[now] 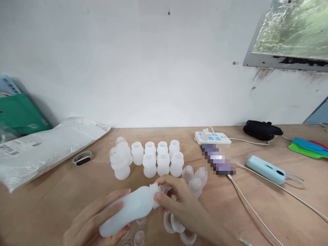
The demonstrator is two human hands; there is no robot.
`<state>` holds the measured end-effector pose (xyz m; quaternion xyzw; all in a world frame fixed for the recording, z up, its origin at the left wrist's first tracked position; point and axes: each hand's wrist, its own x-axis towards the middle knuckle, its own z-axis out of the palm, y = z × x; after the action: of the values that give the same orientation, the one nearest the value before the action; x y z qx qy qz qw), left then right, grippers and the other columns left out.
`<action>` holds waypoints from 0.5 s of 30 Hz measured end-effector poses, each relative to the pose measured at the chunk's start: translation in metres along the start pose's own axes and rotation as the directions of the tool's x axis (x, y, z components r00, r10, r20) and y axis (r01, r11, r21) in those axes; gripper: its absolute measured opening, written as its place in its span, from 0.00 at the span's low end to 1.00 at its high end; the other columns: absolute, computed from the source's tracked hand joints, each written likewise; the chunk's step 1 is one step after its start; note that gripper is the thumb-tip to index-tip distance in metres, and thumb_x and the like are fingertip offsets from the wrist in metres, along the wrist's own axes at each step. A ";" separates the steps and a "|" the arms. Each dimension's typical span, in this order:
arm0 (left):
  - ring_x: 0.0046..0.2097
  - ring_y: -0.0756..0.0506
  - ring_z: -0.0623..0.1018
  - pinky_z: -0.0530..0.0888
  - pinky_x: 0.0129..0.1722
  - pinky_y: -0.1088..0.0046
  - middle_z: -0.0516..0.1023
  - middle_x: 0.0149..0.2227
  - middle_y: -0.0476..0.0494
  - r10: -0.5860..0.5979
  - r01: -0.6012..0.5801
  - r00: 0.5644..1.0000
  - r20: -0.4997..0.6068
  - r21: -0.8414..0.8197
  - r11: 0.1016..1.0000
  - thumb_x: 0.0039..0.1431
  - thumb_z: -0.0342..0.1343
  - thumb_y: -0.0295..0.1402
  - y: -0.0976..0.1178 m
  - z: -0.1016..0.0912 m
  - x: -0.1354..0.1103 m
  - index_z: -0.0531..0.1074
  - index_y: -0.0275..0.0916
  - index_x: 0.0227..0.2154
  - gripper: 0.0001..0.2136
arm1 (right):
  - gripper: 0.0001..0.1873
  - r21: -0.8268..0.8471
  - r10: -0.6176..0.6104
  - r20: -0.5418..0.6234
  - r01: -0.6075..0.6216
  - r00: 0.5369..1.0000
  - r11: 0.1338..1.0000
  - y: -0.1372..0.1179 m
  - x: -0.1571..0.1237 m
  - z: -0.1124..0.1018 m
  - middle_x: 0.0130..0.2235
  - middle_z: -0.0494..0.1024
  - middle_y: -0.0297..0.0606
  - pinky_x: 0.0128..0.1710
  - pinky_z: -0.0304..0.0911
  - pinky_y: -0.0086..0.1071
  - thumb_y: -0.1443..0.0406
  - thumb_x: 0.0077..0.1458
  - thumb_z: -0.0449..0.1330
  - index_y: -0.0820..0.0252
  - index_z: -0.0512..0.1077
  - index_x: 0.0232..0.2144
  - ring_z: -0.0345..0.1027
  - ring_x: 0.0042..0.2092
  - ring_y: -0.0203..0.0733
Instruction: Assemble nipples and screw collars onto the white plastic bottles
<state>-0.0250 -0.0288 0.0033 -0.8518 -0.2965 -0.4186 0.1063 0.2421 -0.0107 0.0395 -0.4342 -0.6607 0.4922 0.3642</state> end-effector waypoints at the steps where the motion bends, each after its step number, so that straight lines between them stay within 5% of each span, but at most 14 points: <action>1: 0.44 0.40 0.87 0.83 0.46 0.70 0.85 0.50 0.39 0.001 -0.001 1.000 -0.011 -0.004 1.000 0.57 0.68 0.37 -0.003 0.000 0.001 0.69 0.46 0.58 0.27 | 0.14 -0.095 -0.057 -0.047 0.053 0.997 0.994 -0.001 0.000 -0.006 0.31 0.76 0.34 0.29 0.65 0.30 0.54 0.60 0.58 0.56 0.75 0.40 0.70 0.31 0.39; 4: 0.44 0.41 0.87 0.84 0.44 0.72 0.85 0.48 0.38 -0.027 0.026 0.998 -0.052 -0.021 0.999 0.59 0.67 0.39 -0.008 0.002 0.005 0.71 0.44 0.54 0.22 | 0.13 -0.488 -0.300 -0.300 0.125 0.906 0.864 -0.003 0.005 -0.031 0.25 0.74 0.33 0.28 0.61 0.32 0.56 0.63 0.54 0.56 0.73 0.33 0.66 0.26 0.39; 6: 0.43 0.42 0.87 0.84 0.42 0.73 0.86 0.46 0.38 -0.059 0.057 0.990 -0.126 -0.016 0.998 0.63 0.62 0.41 -0.007 0.005 0.008 0.72 0.43 0.51 0.16 | 0.14 -0.722 -0.383 -0.420 -0.047 0.823 0.690 0.000 0.012 -0.050 0.25 0.75 0.35 0.30 0.61 0.35 0.57 0.63 0.52 0.56 0.71 0.30 0.67 0.27 0.41; 8: 0.41 0.43 0.87 0.84 0.40 0.74 0.86 0.44 0.39 -0.071 0.074 0.977 -0.201 0.007 0.997 0.67 0.57 0.44 -0.005 0.010 0.010 0.73 0.43 0.49 0.14 | 0.12 -0.844 -0.342 -0.421 -0.223 0.840 0.488 0.006 0.019 -0.064 0.28 0.79 0.40 0.36 0.62 0.39 0.59 0.61 0.54 0.57 0.72 0.30 0.72 0.34 0.49; 10: 0.40 0.44 0.87 0.84 0.38 0.73 0.86 0.43 0.40 -0.054 0.062 0.971 -0.235 0.027 0.998 0.68 0.55 0.44 -0.003 0.013 0.010 0.73 0.43 0.48 0.13 | 0.10 -0.888 -0.261 -0.373 -0.261 0.890 0.380 0.013 0.024 -0.072 0.30 0.81 0.44 0.42 0.62 0.44 0.60 0.57 0.57 0.58 0.75 0.29 0.74 0.42 0.56; 15: 0.41 0.44 0.87 0.84 0.41 0.73 0.86 0.44 0.38 0.003 0.002 0.982 -0.191 0.023 1.000 0.68 0.56 0.43 -0.001 0.011 0.010 0.73 0.42 0.48 0.13 | 0.10 -0.918 -0.151 -0.276 -0.213 0.949 0.334 0.021 0.026 -0.069 0.32 0.83 0.46 0.48 0.61 0.47 0.63 0.56 0.59 0.59 0.80 0.31 0.74 0.46 0.58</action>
<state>-0.0135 -0.0186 0.0041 -0.8065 -0.2895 -0.4948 0.1443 0.3002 0.0401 0.0382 -0.6486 -0.7473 -0.0483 0.1362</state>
